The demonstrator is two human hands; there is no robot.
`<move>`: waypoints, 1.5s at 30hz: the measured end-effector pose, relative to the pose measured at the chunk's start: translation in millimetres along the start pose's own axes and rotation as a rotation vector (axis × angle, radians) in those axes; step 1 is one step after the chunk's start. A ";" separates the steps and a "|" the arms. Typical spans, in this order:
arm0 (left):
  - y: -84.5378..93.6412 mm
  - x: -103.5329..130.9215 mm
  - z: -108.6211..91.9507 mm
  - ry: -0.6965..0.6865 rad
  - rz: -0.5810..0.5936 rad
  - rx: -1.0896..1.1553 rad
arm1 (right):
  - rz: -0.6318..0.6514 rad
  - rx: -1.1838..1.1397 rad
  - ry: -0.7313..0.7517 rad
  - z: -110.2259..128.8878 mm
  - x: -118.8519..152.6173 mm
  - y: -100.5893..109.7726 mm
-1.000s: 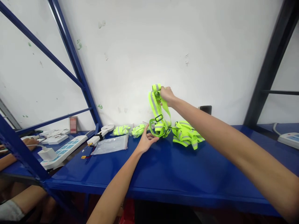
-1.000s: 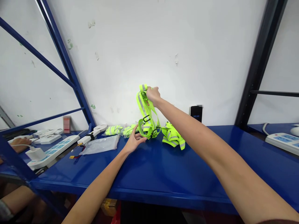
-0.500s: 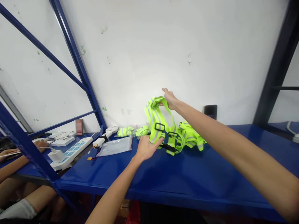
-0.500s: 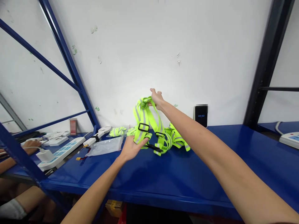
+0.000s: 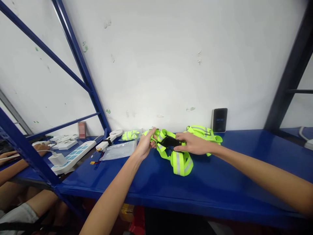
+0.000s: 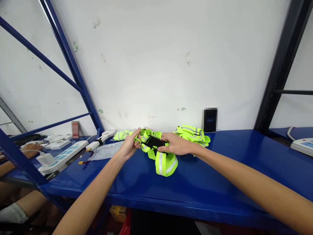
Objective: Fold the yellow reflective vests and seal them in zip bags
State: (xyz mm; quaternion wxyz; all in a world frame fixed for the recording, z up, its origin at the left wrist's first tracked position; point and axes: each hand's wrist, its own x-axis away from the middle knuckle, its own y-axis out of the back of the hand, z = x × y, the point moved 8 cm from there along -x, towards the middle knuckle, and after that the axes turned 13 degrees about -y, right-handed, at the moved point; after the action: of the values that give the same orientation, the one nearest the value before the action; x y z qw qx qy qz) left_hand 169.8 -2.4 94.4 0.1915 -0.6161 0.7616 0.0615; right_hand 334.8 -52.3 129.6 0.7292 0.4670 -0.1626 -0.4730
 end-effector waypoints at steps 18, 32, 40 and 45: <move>-51.2 5.8 -79.7 -0.462 0.179 -0.720 | -0.191 -0.700 0.044 30.9 -24.6 31.5; -37.7 2.3 -151.9 -0.441 0.419 -0.067 | 0.284 -0.840 0.323 71.2 -23.0 47.5; -19.6 -42.6 -131.7 -0.420 0.360 -0.225 | -0.289 -0.621 0.211 68.9 -41.4 82.2; -4.3 -72.3 -50.7 -0.272 0.113 -0.354 | -0.441 -0.816 0.045 21.9 -59.2 60.3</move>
State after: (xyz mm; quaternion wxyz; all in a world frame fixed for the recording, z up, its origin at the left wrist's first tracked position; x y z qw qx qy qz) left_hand 175.1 46.0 168.2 0.1776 -0.5825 0.7393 0.2872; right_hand 322.7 -7.0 203.3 0.7387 0.1754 0.1560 -0.6319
